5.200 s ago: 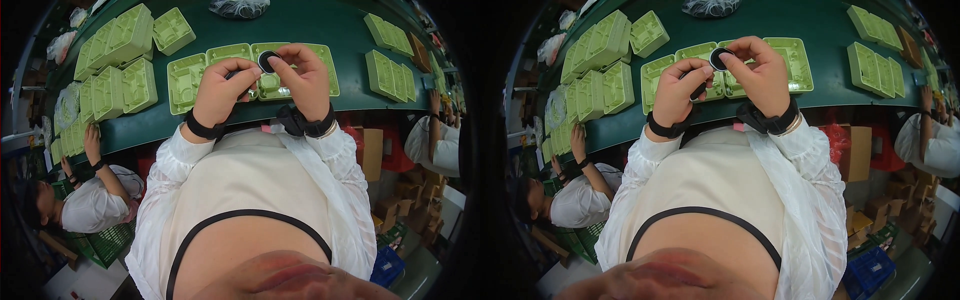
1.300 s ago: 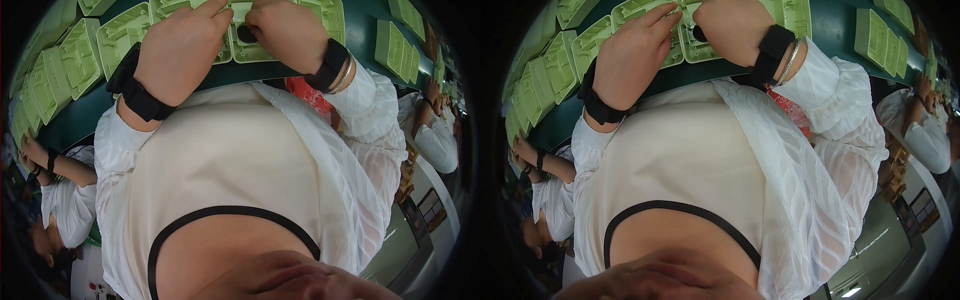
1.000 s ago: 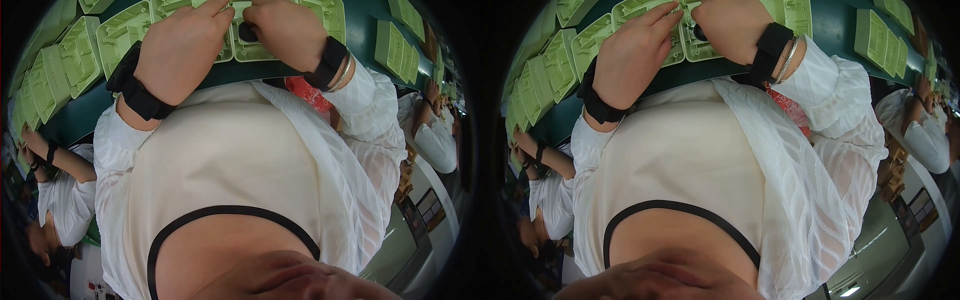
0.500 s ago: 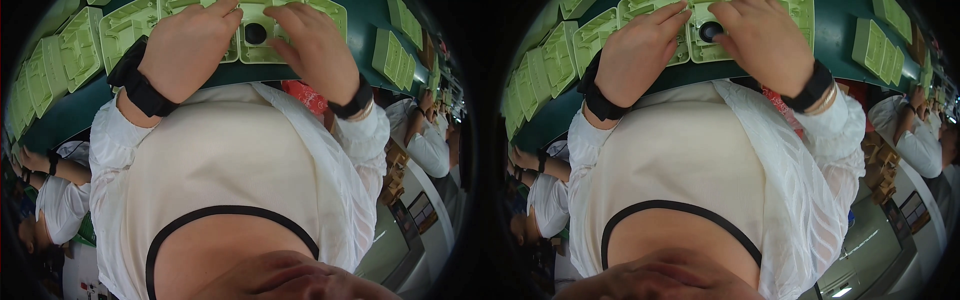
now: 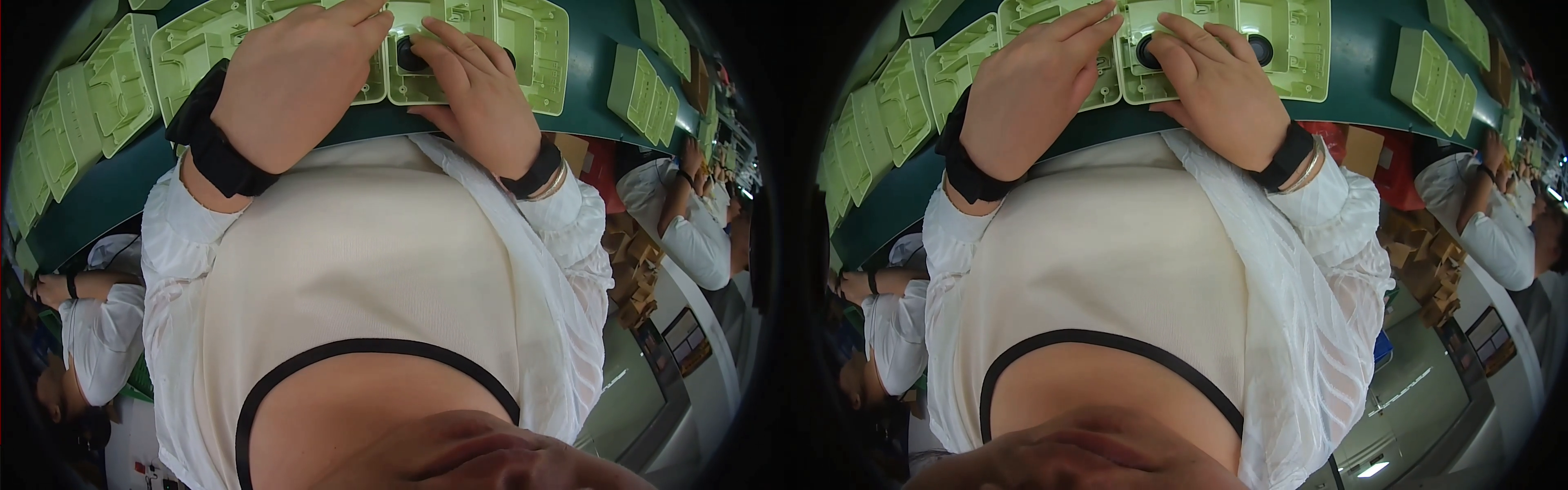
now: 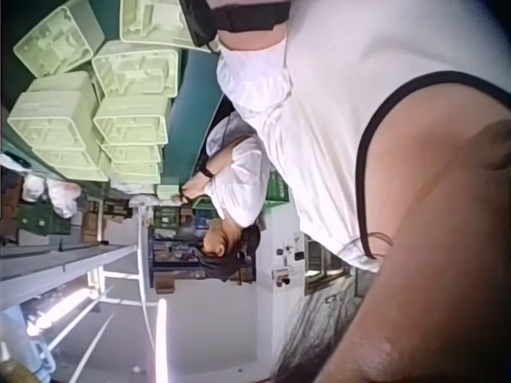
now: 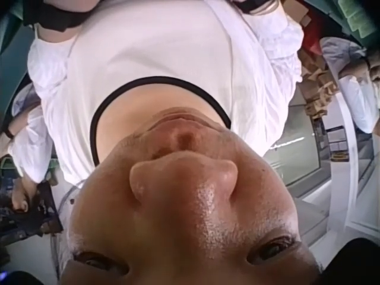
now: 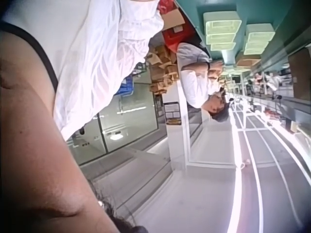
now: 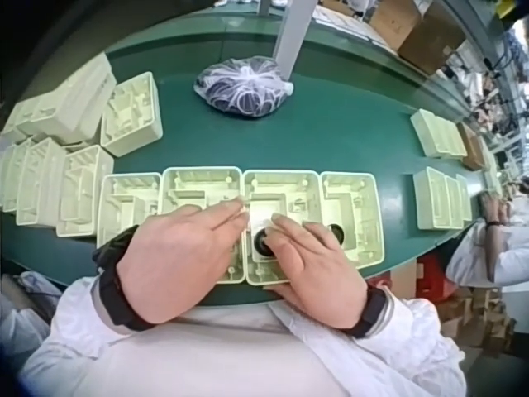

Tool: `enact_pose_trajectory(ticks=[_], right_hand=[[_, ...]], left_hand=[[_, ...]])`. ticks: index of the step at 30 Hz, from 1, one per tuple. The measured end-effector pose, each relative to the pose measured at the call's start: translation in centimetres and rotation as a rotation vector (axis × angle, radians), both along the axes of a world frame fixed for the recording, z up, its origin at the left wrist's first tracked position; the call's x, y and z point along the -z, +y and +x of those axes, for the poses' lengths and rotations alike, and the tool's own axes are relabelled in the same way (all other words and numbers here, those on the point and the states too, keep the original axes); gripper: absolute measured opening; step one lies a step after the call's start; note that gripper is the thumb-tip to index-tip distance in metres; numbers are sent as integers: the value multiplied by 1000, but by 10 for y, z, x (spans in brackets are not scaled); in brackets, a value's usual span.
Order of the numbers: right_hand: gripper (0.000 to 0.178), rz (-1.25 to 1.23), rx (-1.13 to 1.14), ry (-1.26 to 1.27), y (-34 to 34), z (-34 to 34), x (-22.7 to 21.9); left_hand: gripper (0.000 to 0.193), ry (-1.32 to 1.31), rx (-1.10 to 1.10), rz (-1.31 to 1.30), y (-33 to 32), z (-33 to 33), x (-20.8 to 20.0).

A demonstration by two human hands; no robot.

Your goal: The person peels the adhesive backing from a speaker and presses it into a plastic housing, repeating the process for several units.

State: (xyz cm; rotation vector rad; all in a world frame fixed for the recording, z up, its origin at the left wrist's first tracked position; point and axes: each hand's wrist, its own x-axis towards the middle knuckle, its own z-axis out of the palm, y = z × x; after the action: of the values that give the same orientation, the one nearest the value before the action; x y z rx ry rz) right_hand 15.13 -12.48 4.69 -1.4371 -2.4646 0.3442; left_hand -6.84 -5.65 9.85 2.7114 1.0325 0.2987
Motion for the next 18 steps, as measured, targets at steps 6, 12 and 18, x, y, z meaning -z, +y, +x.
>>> enact_pose_trajectory(ticks=[6,12,18], right_hand=[[63,-43,-1,105,2,3,0],[59,-137,-101,88,7,10,-3],[55,-18,-53,2,17,10,-27]], left_hand=[[34,40,-2,-9,-1,3,-1],[31,91,-8,15,-3,7,-1],[30,134,1,90,-6,8,0]])
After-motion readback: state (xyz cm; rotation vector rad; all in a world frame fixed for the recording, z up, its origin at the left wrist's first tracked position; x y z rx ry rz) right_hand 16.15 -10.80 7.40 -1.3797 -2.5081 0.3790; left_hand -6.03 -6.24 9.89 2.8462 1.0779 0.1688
